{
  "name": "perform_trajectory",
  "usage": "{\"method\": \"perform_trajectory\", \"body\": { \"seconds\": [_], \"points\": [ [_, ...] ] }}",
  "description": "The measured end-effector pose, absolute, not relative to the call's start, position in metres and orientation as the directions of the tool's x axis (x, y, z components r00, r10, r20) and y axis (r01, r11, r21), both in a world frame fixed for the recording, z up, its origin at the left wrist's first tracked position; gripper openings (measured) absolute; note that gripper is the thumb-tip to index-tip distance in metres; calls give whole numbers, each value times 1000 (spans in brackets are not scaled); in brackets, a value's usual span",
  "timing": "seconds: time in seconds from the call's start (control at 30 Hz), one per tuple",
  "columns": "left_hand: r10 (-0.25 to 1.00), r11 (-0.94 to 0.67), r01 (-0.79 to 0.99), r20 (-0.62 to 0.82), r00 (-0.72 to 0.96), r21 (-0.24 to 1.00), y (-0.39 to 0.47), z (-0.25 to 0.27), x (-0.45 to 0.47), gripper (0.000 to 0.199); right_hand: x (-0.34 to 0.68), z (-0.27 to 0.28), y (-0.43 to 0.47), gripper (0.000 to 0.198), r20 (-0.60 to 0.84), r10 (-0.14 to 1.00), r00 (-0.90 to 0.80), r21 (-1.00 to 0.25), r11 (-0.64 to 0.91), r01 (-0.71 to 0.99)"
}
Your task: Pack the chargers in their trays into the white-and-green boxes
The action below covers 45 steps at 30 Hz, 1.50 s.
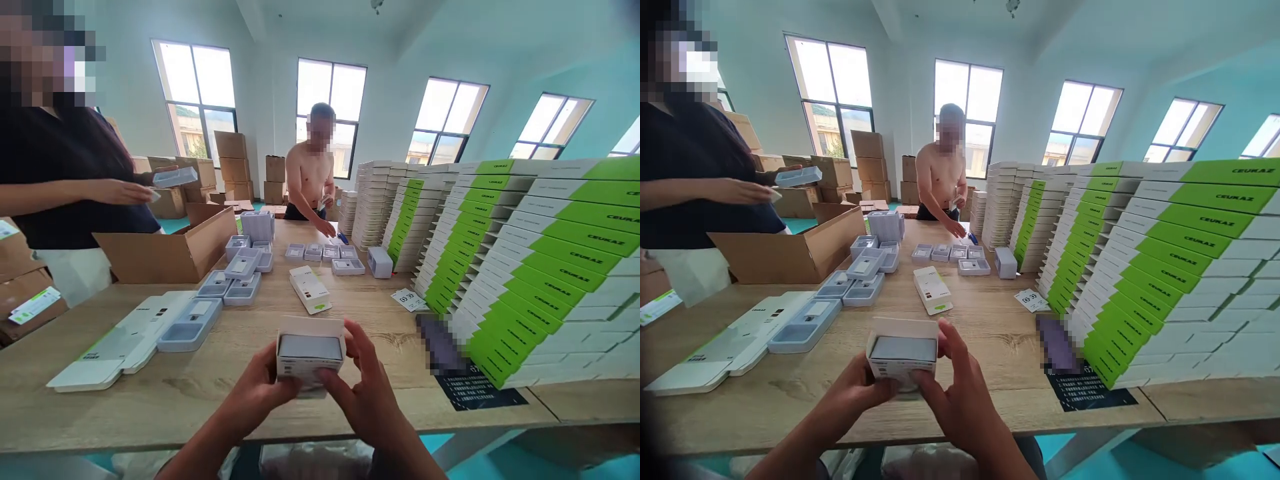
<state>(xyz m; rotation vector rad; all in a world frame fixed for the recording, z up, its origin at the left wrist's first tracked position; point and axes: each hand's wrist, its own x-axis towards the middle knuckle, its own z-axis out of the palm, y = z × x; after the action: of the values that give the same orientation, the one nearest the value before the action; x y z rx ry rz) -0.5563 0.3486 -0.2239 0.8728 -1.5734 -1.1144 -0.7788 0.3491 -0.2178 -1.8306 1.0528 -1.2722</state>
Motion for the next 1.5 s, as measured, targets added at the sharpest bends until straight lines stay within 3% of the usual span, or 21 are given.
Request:
{"method": "perform_trajectory", "body": {
  "seconds": [0.1,0.2,0.33,0.43,0.53,0.63,0.7,0.87,0.93,1.0,1.07,1.17,1.3,1.5],
  "points": [
    [-933,295,122,314,-177,948,373,-233,-564,57,-792,-241,356,65,392,-908,150,-895,-414,-166],
    [-900,437,-9,437,11,900,383,-250,-566,66,-801,-261,359,58,369,-928,52,-919,-372,-130],
    [-820,571,-210,564,-95,794,385,-266,-554,58,-807,-263,355,42,421,-897,132,-878,-440,-191],
    [-764,643,-364,599,-240,674,385,-254,-541,50,-807,-250,350,36,556,-778,293,-747,-622,-233],
    [-741,667,-512,560,-372,542,388,-226,-532,38,-810,-236,345,34,725,-562,399,-508,-827,-241],
    [-704,692,-589,569,-425,416,392,-206,-532,26,-815,-226,343,25,785,-412,463,-307,-908,-287],
    [-657,719,-596,630,-414,358,394,-203,-536,23,-817,-219,344,22,778,-382,499,-261,-919,-296],
    [-528,817,-466,767,-364,341,399,-213,-544,28,-815,-200,353,36,776,-303,553,-227,-953,-203],
    [-556,803,-477,737,-385,357,404,-211,-545,30,-812,-191,359,18,733,-355,580,-250,-934,-256],
    [-646,736,-521,678,-350,432,410,-206,-549,21,-808,-183,364,13,663,-487,568,-385,-873,-299],
    [-759,615,-564,607,-233,552,415,-199,-556,6,-804,-179,367,16,583,-613,534,-533,-784,-318],
    [-867,423,-566,498,-25,708,417,-193,-569,2,-797,-180,369,5,530,-731,430,-648,-676,-351],
    [-909,313,-472,404,101,824,415,-189,-578,21,-793,-182,368,7,492,-799,345,-716,-597,-362],
    [-887,381,-419,453,86,824,412,-180,-578,15,-793,-176,368,9,476,-804,356,-736,-586,-340]
  ]
}}
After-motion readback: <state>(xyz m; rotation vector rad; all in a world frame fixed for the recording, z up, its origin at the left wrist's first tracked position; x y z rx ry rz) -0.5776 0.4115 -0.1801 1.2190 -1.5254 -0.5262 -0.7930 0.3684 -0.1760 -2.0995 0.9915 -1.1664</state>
